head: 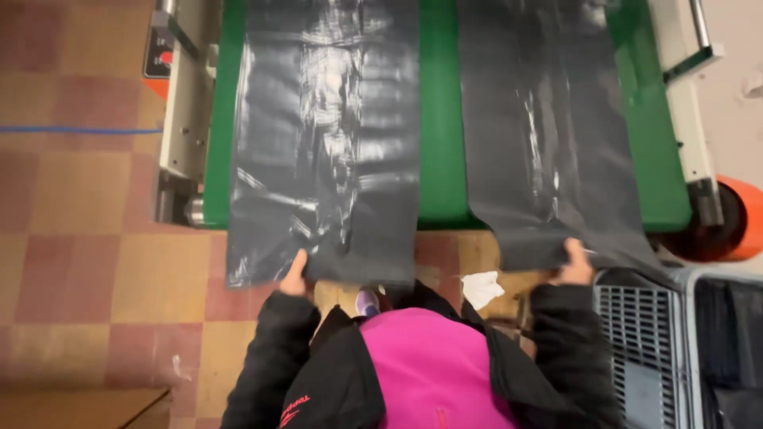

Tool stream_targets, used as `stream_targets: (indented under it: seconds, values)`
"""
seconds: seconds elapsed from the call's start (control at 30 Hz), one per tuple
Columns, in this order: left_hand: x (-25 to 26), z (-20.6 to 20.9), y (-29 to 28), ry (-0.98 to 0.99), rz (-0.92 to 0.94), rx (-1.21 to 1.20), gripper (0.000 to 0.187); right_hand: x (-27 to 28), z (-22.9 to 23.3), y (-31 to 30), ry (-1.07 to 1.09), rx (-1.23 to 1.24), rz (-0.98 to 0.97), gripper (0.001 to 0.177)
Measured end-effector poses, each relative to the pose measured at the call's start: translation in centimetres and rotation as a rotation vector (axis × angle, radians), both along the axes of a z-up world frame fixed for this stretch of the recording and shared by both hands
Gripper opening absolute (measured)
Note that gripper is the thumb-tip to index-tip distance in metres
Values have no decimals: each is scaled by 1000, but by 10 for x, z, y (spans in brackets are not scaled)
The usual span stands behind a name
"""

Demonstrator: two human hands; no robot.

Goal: The recorder is folding black plastic bags or sheets on a conveyor belt and stacking them in a blue crate.

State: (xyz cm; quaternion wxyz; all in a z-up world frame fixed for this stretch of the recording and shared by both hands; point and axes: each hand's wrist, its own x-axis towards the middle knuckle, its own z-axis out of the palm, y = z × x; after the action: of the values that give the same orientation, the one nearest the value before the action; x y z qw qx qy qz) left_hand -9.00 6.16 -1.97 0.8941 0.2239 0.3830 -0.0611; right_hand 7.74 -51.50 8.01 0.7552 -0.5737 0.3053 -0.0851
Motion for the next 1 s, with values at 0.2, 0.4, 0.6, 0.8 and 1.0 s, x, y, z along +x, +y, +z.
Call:
stream_targets:
  seconds: [0.2, 0.4, 0.6, 0.8, 1.0]
  values:
    - [41, 219, -7, -478, 147, 549, 40, 117, 110, -25, -243, 299, 330, 46]
    - [268, 249, 12, -660, 211, 443, 32, 274, 85, 83, -407, 581, 686, 65]
    - [506, 213, 73, -561, -128, 634, 50, 251, -38, 267, -87, 1285, 1137, 84]
    - [396, 152, 142, -604, -393, 1599, 70, 232, -83, 306, 168, 241, 1086, 43]
    - [242, 136, 173, 494, -541, 2083, 56, 227, -87, 303, 59, -128, 1086, 27]
